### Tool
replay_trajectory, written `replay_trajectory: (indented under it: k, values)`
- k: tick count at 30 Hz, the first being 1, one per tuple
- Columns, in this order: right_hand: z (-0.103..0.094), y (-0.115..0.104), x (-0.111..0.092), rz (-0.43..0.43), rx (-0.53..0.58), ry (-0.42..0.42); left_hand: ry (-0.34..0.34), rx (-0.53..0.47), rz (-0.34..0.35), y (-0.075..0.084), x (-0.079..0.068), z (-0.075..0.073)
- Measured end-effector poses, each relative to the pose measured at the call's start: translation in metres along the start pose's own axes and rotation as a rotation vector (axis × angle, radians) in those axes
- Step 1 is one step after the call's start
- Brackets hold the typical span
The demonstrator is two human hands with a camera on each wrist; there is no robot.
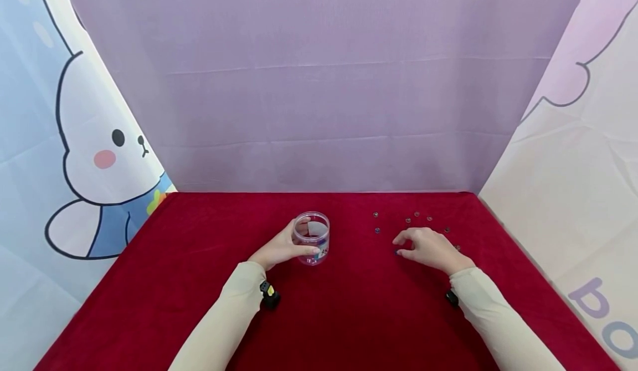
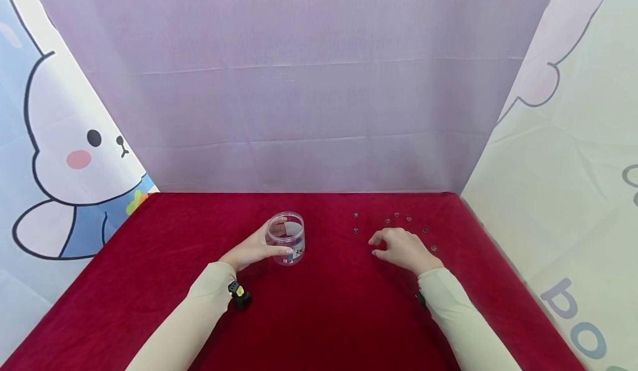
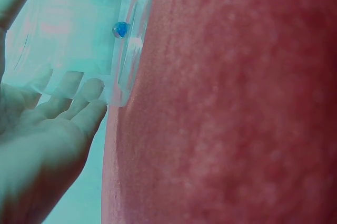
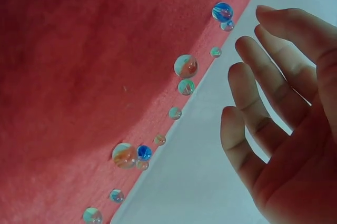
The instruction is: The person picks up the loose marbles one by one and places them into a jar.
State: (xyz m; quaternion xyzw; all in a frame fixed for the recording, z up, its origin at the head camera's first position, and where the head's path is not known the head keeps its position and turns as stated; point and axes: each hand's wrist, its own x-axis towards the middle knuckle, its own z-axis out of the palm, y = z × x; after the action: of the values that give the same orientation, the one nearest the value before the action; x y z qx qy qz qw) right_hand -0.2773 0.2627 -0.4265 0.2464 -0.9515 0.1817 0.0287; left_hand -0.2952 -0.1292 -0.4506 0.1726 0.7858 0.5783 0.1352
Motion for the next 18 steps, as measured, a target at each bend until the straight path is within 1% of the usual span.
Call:
replay_trajectory:
  k: [7,14,18]
  values:
    - [0.0032,-0.0005,0.0025,0.018,0.011,-0.04,-0.001,0.013,0.005,0.0006,-0.0004,-0.0007]
    - [0.0052,-0.0009,0.0053,0.014,0.027,-0.076,0.004,0.017,0.004,-0.0007,-0.0003,-0.001]
    - [0.0066,-0.0024,0.0066,0.034,0.044,-0.092,0.01,0.026,0.0,-0.0016,-0.0002,-0.0007]
